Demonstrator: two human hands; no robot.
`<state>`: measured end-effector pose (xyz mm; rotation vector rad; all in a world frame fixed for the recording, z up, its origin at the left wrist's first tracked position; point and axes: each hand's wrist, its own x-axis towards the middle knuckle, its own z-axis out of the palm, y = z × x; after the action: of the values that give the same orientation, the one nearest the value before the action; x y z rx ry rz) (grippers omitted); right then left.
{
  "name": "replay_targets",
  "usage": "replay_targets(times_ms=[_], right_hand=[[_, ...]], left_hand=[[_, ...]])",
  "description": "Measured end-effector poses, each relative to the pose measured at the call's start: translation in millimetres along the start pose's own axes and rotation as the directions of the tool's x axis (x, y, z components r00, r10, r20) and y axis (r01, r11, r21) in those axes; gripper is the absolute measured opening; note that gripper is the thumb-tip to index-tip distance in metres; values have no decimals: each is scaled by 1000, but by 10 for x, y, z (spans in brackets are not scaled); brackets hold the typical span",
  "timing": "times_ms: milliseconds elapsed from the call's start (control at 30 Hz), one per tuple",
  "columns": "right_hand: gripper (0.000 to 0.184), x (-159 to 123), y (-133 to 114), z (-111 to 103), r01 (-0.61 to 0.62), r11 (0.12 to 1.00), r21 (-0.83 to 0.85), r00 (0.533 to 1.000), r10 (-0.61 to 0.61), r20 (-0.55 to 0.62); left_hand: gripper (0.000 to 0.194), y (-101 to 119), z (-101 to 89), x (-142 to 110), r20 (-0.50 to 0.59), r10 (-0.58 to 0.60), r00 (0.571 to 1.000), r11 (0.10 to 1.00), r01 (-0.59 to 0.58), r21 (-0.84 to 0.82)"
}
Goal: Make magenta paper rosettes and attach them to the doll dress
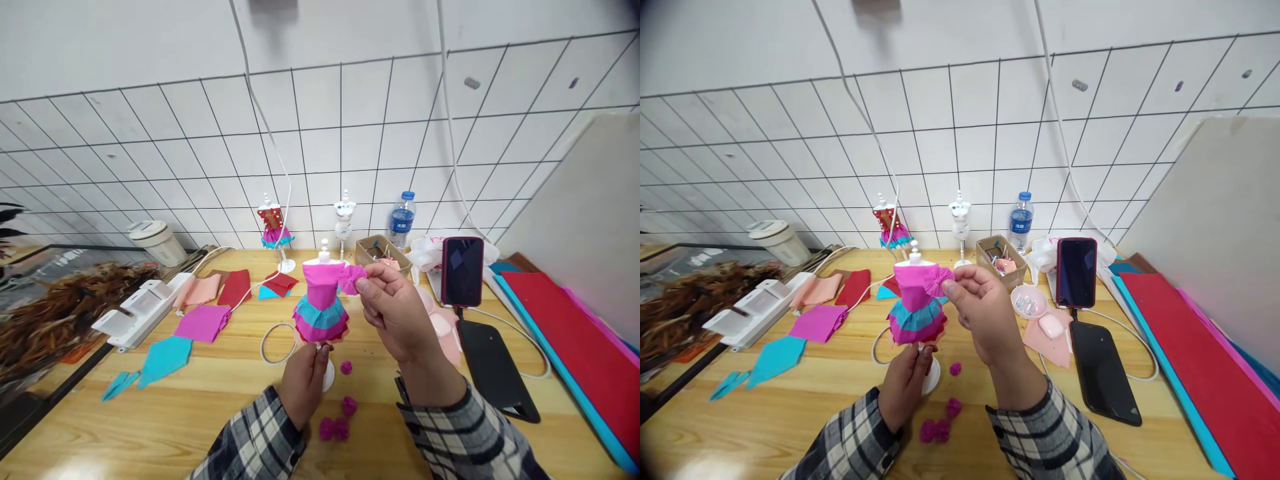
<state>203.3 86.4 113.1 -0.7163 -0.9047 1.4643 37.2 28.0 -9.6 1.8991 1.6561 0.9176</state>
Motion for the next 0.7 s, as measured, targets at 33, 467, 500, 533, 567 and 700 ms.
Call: replay_targets(times_ms=[33, 467, 500, 533, 567, 700], right_hand=[[28, -2, 2, 1, -9, 1000, 7, 1000, 9, 10], [35, -33, -7, 14, -134, 991, 27, 986, 130, 101], [35, -32, -8, 8, -132, 991, 28, 987, 129, 96], [35, -31, -8, 2, -128, 991, 30, 988, 125, 89], [35, -29, -7, -2, -124, 992, 32, 989, 121, 81], [36, -28, 5, -2, -120, 993, 17, 990, 118, 78]], left_hand=[[39, -11, -2, 0, 0, 11, 1000, 1000, -11, 8], [36, -22, -65, 33, -27, 123, 992, 992, -122, 43], [36, -22, -75, 37, -28, 130, 991, 991, -129, 43], [35, -23, -85, 39, -25, 135, 990, 990, -134, 43], [35, -25, -93, 40, -19, 140, 990, 989, -139, 41], [37, -55, -104, 34, -2, 150, 989, 988, -150, 35]])
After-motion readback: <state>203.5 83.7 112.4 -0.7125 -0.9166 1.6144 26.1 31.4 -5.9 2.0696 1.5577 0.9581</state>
